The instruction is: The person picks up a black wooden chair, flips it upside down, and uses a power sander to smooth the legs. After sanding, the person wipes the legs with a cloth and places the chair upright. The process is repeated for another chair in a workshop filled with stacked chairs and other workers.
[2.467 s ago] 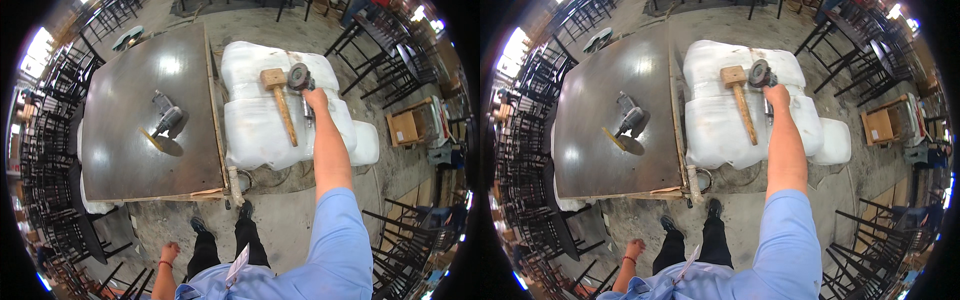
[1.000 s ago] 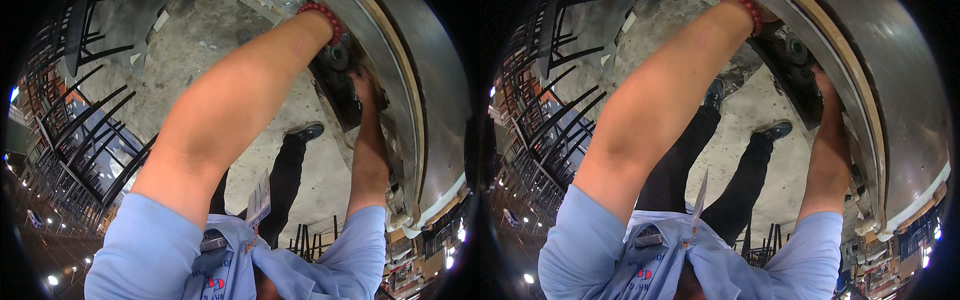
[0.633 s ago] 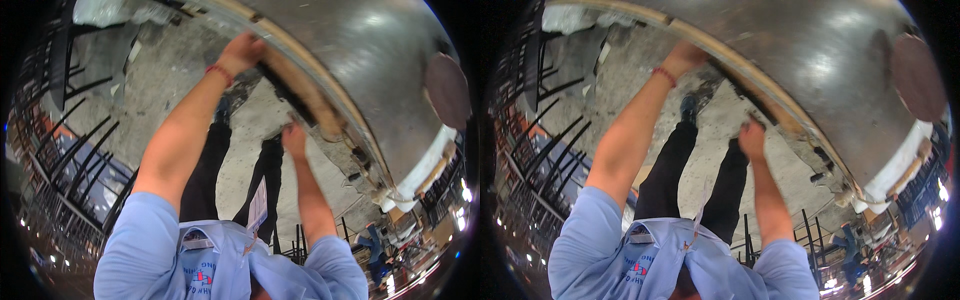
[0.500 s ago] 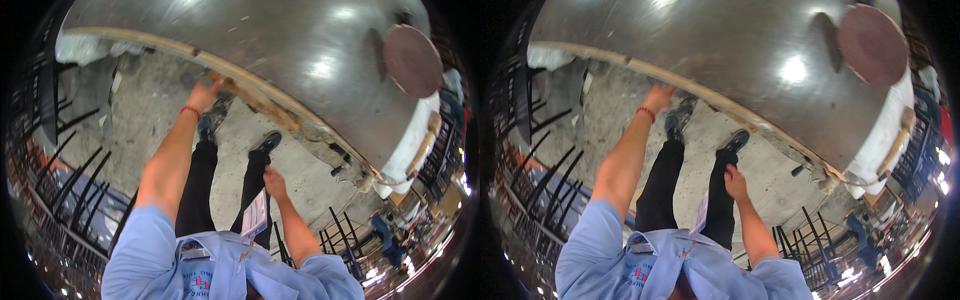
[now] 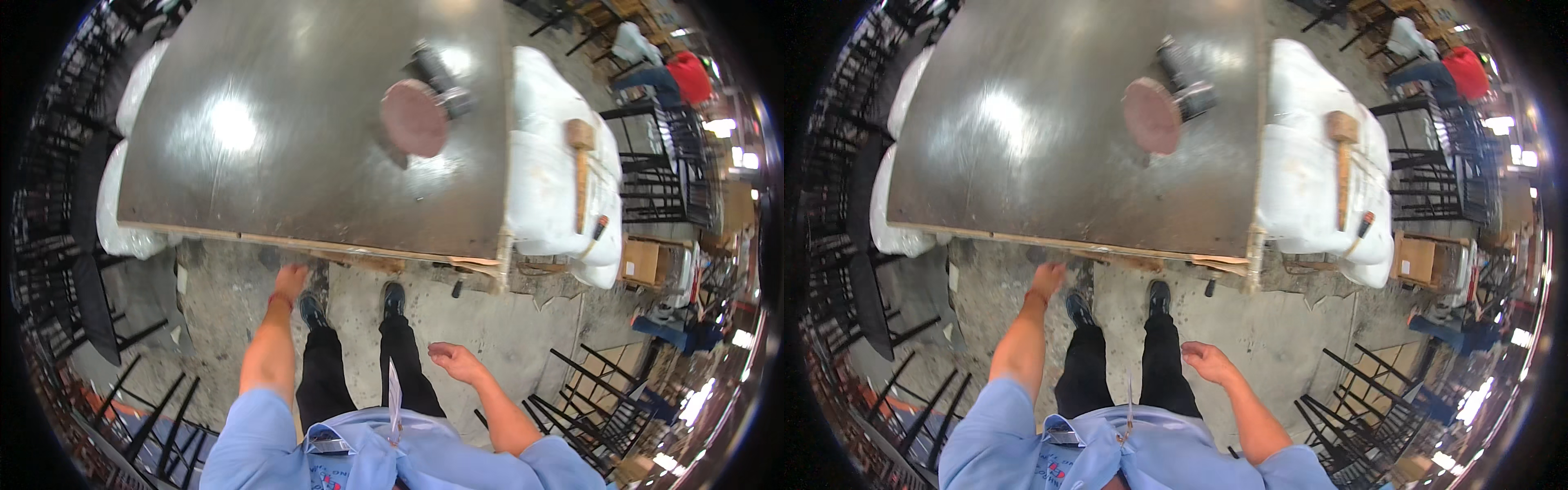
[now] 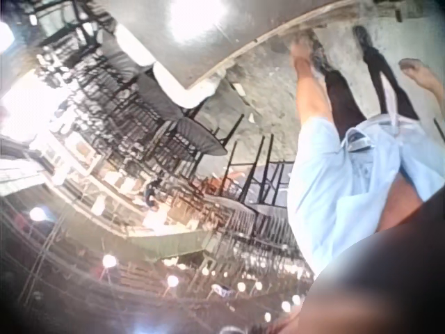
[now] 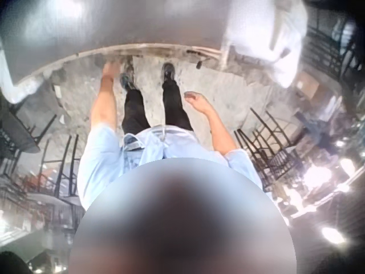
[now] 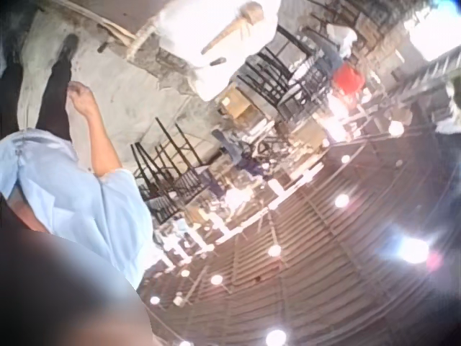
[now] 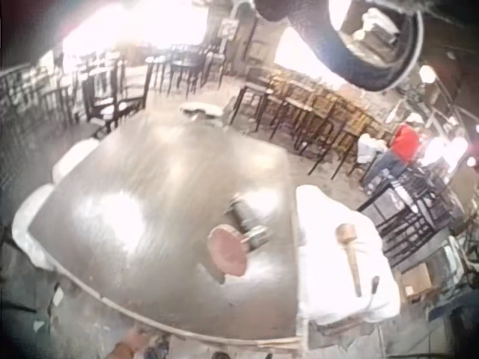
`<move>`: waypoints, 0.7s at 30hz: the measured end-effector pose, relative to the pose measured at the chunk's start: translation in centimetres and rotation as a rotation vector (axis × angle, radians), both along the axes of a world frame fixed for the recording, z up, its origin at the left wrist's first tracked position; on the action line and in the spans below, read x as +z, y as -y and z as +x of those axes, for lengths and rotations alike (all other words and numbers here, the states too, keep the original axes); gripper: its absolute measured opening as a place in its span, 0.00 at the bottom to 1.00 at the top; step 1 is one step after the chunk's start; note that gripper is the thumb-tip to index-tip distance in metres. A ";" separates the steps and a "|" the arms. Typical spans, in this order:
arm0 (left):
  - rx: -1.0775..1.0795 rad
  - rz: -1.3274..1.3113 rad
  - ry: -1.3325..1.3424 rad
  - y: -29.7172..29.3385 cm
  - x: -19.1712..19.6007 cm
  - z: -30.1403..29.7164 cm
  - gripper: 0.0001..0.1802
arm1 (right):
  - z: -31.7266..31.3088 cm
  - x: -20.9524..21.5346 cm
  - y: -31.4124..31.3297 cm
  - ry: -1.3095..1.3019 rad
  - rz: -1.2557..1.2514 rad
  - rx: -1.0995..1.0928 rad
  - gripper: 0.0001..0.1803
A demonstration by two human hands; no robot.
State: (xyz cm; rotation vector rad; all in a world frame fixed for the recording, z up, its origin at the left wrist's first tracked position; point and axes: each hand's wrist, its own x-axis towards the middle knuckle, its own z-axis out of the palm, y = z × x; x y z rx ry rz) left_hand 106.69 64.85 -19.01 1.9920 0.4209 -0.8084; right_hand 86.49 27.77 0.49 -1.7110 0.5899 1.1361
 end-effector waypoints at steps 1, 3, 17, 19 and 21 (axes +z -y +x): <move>0.040 -0.041 -0.066 -0.4 2.8 -1.4 0.21 | -0.1 1.0 1.4 0.009 0.019 0.034 0.24; -0.486 0.143 0.094 -2.4 8.1 -4.6 0.18 | 1.0 3.1 5.9 0.004 0.037 -0.013 0.24; -0.285 -0.267 0.558 32.9 34.8 6.1 0.27 | 19.2 4.2 34.8 0.631 -1.143 -0.513 0.24; -0.306 0.136 0.908 35.6 33.5 12.4 0.32 | 18.5 4.5 36.2 0.695 -1.095 -0.507 0.19; -0.374 0.655 0.896 37.4 34.0 16.9 0.25 | 16.1 4.3 35.7 0.903 -0.937 -0.679 0.16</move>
